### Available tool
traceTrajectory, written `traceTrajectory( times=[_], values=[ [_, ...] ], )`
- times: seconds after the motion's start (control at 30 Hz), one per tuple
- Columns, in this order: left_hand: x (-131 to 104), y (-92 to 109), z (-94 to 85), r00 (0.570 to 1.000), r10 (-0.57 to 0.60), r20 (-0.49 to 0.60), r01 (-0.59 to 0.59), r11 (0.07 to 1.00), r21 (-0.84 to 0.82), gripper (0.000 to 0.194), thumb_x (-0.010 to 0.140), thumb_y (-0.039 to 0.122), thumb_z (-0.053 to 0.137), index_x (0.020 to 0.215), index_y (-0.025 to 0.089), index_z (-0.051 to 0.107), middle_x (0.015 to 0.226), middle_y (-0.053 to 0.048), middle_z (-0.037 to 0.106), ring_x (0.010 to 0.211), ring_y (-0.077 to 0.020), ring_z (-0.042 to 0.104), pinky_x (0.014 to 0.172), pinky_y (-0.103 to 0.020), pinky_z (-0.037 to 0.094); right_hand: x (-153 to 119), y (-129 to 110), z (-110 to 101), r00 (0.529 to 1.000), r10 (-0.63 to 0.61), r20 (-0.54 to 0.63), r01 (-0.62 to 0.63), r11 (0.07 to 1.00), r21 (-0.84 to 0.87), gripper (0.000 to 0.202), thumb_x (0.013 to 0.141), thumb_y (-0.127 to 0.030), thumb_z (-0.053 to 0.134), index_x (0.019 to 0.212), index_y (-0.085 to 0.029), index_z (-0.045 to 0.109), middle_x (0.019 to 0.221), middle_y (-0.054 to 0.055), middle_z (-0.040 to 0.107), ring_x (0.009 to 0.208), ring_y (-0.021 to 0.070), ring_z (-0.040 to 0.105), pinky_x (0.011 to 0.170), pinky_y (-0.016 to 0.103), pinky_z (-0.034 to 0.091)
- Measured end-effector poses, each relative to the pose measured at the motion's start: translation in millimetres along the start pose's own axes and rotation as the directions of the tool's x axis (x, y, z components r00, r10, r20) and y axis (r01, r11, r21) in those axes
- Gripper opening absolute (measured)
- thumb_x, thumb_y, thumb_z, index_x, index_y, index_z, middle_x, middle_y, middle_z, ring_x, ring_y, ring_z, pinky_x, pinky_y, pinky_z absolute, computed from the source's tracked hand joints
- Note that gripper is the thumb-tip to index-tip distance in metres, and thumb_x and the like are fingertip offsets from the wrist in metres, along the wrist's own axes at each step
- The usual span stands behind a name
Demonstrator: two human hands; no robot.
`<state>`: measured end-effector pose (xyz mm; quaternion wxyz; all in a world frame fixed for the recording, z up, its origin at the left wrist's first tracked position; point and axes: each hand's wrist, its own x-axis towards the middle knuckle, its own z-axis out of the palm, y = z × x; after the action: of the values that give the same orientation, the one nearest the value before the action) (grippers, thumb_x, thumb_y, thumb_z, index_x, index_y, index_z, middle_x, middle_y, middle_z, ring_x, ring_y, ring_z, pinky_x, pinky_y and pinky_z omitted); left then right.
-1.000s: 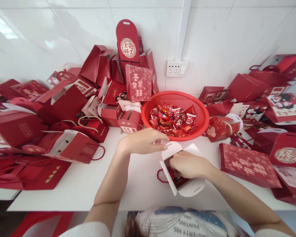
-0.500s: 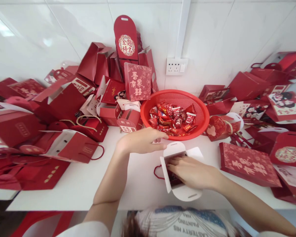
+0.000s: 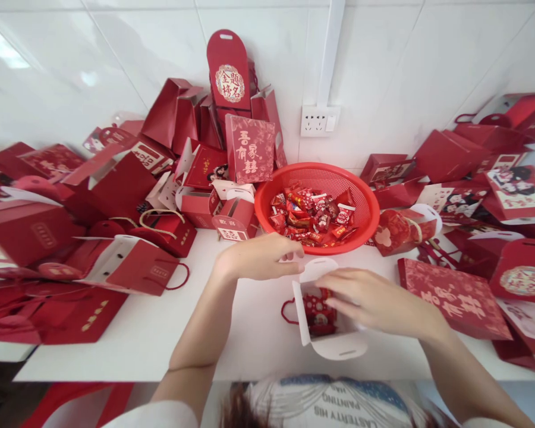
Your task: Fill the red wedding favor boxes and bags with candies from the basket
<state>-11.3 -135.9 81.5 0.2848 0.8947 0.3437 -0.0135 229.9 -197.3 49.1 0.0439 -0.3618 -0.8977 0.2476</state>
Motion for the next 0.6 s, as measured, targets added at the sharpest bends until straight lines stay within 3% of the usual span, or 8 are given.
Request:
traceTrajectory(
  times=[0.07,0.13,0.2,0.27,0.33,0.43,0.53,0.6],
  values=[
    [1,1,0.7,1.0,-0.029,0.005,0.029,1.0,-0.01,0.024,0.097,0.033,0.055,0.091,0.015,0.069,0.088,-0.005,0.073,0.076,-0.0167,0.064,0.067,-0.025,0.041,-14,7,-7,0.98,0.043,-0.197,-0.044,0.999,0.004,0.023,0.099,-0.023,0.049,0.109,-0.021,0.07,0.111,0.009,0.075,0.102,0.0236,0.069,0.091,0.036,0.051],
    [3,3,1.4,0.999,-0.036,0.008,0.036,0.999,-0.03,0.022,0.095,0.032,0.056,0.084,0.015,0.066,0.084,-0.003,0.071,0.075,-0.0158,0.063,0.066,-0.024,0.041,-28,16,-8,0.919,0.115,-0.377,-0.113,0.993,0.027,0.02,0.099,-0.029,0.05,0.102,-0.022,0.068,0.106,0.008,0.075,0.098,0.0234,0.069,0.087,0.036,0.053],
    [4,5,1.8,1.0,-0.004,0.023,0.006,0.998,-0.059,0.02,0.093,0.03,0.058,0.08,0.016,0.063,0.081,-0.002,0.069,0.075,-0.015,0.063,0.066,-0.024,0.042,-41,24,-1,0.85,0.218,-0.479,-0.205,0.976,0.079,0.015,0.096,-0.035,0.057,0.094,-0.023,0.065,0.095,0.006,0.073,0.087,0.0217,0.069,0.079,0.033,0.054],
    [5,6,2.1,0.998,0.05,0.044,-0.046,0.995,-0.086,0.017,0.092,0.027,0.06,0.08,0.016,0.063,0.08,-0.001,0.069,0.075,-0.0145,0.064,0.066,-0.023,0.043,-52,31,10,0.807,0.326,-0.493,-0.285,0.945,0.159,0.016,0.091,-0.039,0.064,0.093,-0.023,0.062,0.084,0.002,0.069,0.074,0.0191,0.066,0.069,0.03,0.053],
    [5,7,2.2,0.993,0.092,0.067,-0.084,0.99,-0.11,0.012,0.091,0.027,0.064,0.09,0.016,0.068,0.082,-0.001,0.071,0.074,-0.0142,0.065,0.066,-0.022,0.045,-59,34,23,0.801,0.394,-0.451,-0.306,0.916,0.258,0.019,0.089,-0.039,0.066,0.098,-0.024,0.06,0.075,-0.002,0.065,0.065,0.0168,0.062,0.062,0.028,0.05],
    [3,7,2.0,0.98,0.142,0.14,-0.119,0.98,-0.158,0.034,0.082,0.034,0.078,0.111,0.018,0.07,0.095,-0.004,0.074,0.076,-0.0148,0.067,0.067,-0.022,0.048,-62,32,40,0.758,0.421,-0.498,-0.24,0.89,0.389,0.014,0.091,-0.037,0.062,0.098,-0.024,0.058,0.07,-0.003,0.061,0.061,0.0154,0.059,0.057,0.027,0.048],
    [1,6,2.0,0.952,0.214,0.218,-0.167,0.962,-0.216,0.049,0.073,0.034,0.086,0.118,0.021,0.07,0.102,-0.004,0.075,0.081,-0.0157,0.069,0.069,-0.021,0.05,-56,25,51,0.61,0.447,-0.654,-0.175,0.881,0.439,0.013,0.092,-0.035,0.06,0.087,-0.024,0.057,0.069,-0.002,0.059,0.061,0.0156,0.058,0.059,0.028,0.049],
    [1,6,3.0,0.951,0.23,0.207,-0.184,0.958,-0.221,0.04,0.077,0.03,0.083,0.114,0.02,0.071,0.1,-0.004,0.075,0.083,-0.0162,0.07,0.071,-0.022,0.05,-49,20,54,0.511,0.461,-0.725,-0.154,0.879,0.451,0.015,0.092,-0.035,0.062,0.084,-0.024,0.058,0.07,-0.001,0.06,0.062,0.016,0.058,0.062,0.029,0.05]
  ],
)
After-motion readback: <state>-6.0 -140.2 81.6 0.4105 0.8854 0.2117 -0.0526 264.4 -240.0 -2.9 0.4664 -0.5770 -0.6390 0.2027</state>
